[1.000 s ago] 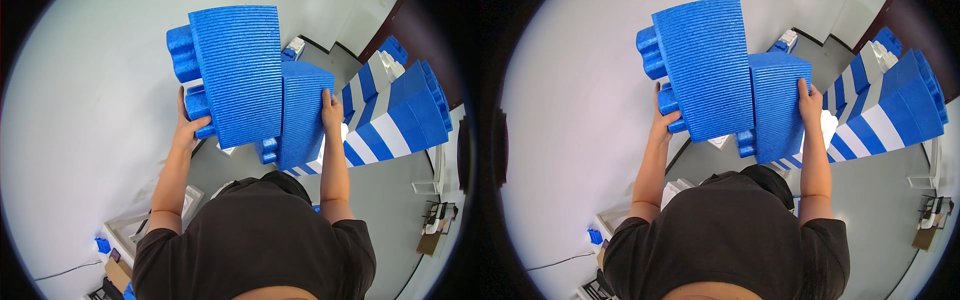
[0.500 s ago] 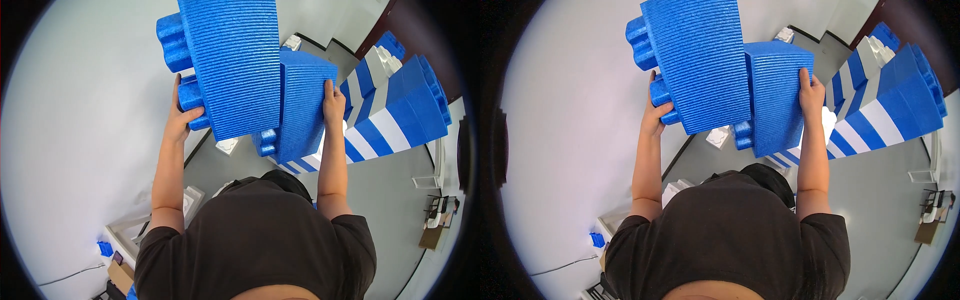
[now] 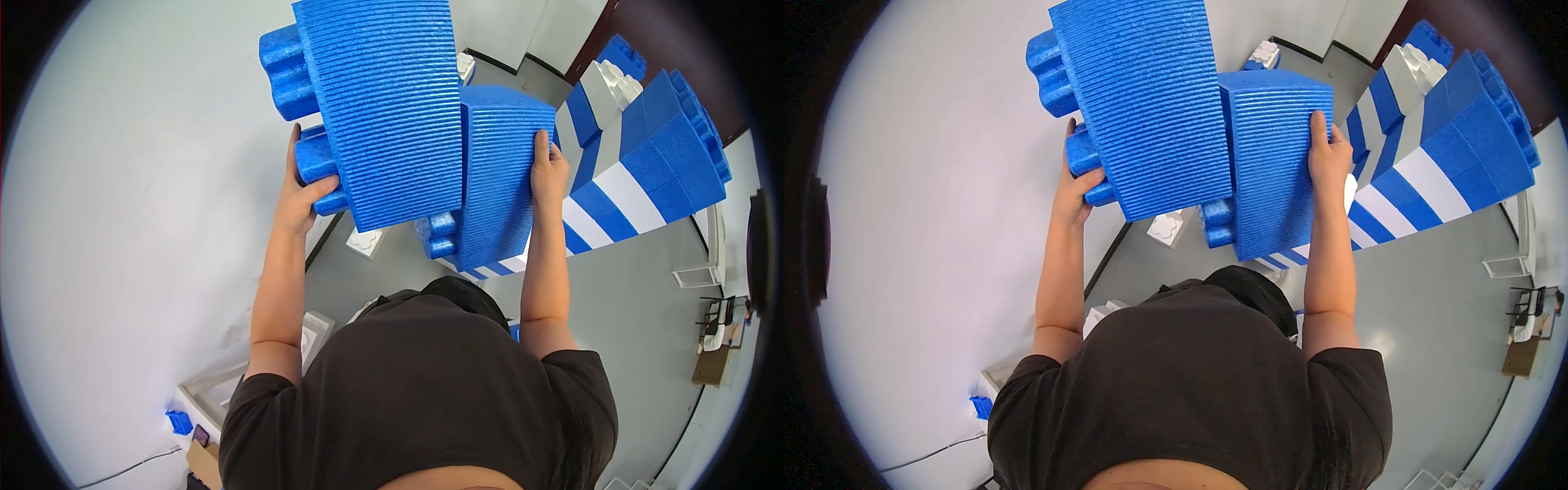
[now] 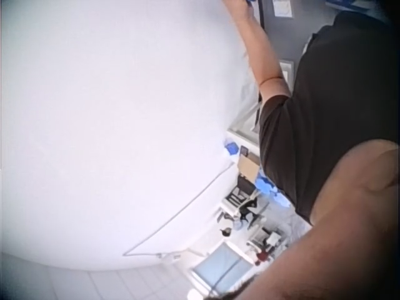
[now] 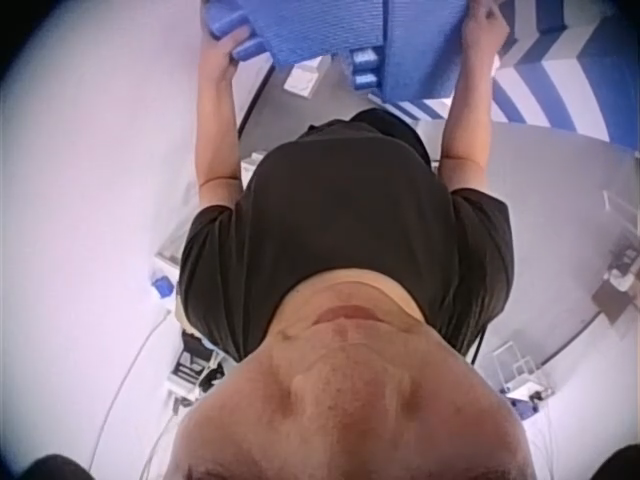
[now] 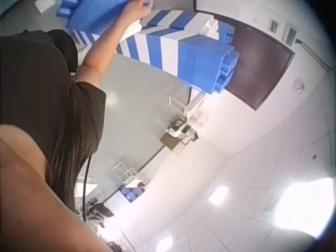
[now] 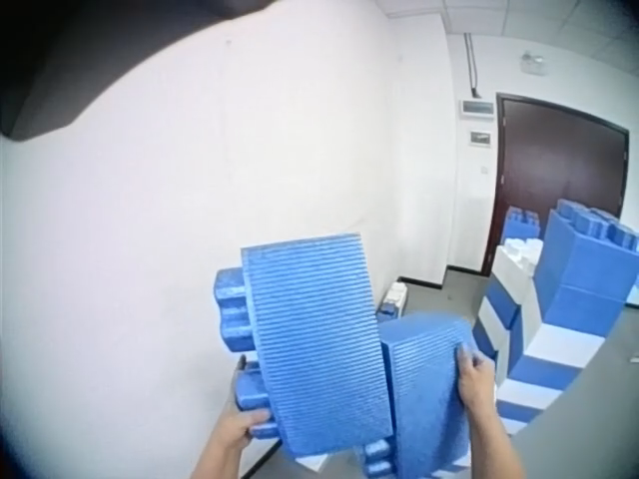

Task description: The recorder is stacking large white and blue foam blocks to build walls or pillars in a large open room.

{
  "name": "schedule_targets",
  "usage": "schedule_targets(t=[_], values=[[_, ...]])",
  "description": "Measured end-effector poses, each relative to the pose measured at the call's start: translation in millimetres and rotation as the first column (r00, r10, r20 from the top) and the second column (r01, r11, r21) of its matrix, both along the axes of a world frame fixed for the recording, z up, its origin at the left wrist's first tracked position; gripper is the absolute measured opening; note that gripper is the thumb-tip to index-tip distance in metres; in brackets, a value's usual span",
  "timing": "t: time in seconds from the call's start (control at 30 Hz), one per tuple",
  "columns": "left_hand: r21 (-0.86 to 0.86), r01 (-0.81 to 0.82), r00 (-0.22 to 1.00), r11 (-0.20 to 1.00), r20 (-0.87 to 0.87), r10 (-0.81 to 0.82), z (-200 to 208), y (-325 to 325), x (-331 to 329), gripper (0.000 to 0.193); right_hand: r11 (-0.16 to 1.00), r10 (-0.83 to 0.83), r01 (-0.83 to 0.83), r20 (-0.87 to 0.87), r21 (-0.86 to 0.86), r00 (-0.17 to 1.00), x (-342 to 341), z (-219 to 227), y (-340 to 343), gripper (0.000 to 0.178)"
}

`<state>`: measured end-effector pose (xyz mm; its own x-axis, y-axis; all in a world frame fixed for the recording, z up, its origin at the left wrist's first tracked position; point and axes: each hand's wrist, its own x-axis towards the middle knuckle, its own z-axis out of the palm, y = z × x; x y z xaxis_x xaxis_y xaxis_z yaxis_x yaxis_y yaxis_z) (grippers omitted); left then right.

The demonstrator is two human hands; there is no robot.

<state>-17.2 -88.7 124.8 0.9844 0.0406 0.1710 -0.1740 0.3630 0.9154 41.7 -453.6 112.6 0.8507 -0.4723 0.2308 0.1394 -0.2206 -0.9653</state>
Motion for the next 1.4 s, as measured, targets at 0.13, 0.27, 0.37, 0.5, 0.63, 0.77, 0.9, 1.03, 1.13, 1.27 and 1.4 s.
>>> schedule_targets(t=[0.13, 0.27, 0.37, 0.5, 0.63, 0.77, 0.9, 1.03, 1.13, 1.27, 1.4], values=[[0.093, 0.071, 0.997, 0.993, 0.024, -0.074, 8.0, 3.8, 5.3, 0.12, 1.0, 0.007, -0.008, -0.03, -0.027, 1.0, -0.4, 1.9, -20.9, 0.053], [0.079, 0.091, 0.994, 0.993, 0.047, -0.095, 12.7, -4.5, 8.7, 0.12, 1.0, -0.009, 0.009, 0.04, -0.014, 0.999, -1.4, -0.8, -27.4, 0.052], [0.02, 0.075, 0.996, 0.997, 0.036, -0.076, 11.1, -12.2, 10.0, 0.12, 1.0, -0.011, 0.012, 0.066, -0.003, 0.998, -6.4, 7.6, -22.7, 0.051], [0.021, 0.103, 0.994, 0.994, 0.026, -0.104, 7.0, -21.7, 14.2, 0.118, 0.998, -0.041, 0.04, -0.02, -0.045, 0.999, -9.7, 9.3, -36.6, 0.049], [0.033, 0.084, 0.995, 0.996, 0.047, -0.086, 1.9, -24.2, 24.4, 0.118, 0.999, -0.049, 0.047, 0.069, 0.027, 0.996, -10.1, 5.4, -41.5, 0.049], [0.106, 0.124, 0.986, 0.987, 0.098, -0.134, -1.1, -29.7, 28.8, 0.124, 0.998, -0.065, 0.063, 0.115, 0.018, 0.991, -13.8, 2.6, -49.1, 0.047], [0.097, 0.232, 0.973, 0.968, -0.026, -0.231, 4.3, -27.6, 18.2, 0.121, 0.998, -0.056, 0.062, 0.141, -0.032, 0.988, -21.6, 3.8, -72.1, 0.043], [-0.015, 0.344, 0.934, 0.939, 0.11, -0.34, -23.5, -7.8, 43.1, 0.103, 0.995, -0.018, 0.03, 0.133, -0.09, 0.991, -27.6, -0.9, -91.6, 0.04], [0.008, 0.333, 0.933, 0.943, 0.14, -0.331, -23.0, -18.8, 51.0, 0.1, 0.995, -0.013, 0.024, 0.105, -0.097, 0.994, -24.2, -5.3, -101.3, 0.039], [0.019, 0.336, 0.933, 0.942, 0.133, -0.335, -15.0, -42.4, 56.3, 0.105, 0.99, 0.011, 0.002, 0.094, -0.141, 0.996, -23.7, -3.4, -114.1, 0.038], [0.02, 0.3, 0.951, 0.954, 0.072, -0.301, -13.5, -69.1, 63.0, 0.101, 0.982, -0.006, 0.013, 0.041, -0.189, 0.999, -25.3, -1.2, -131.0, 0.037]])
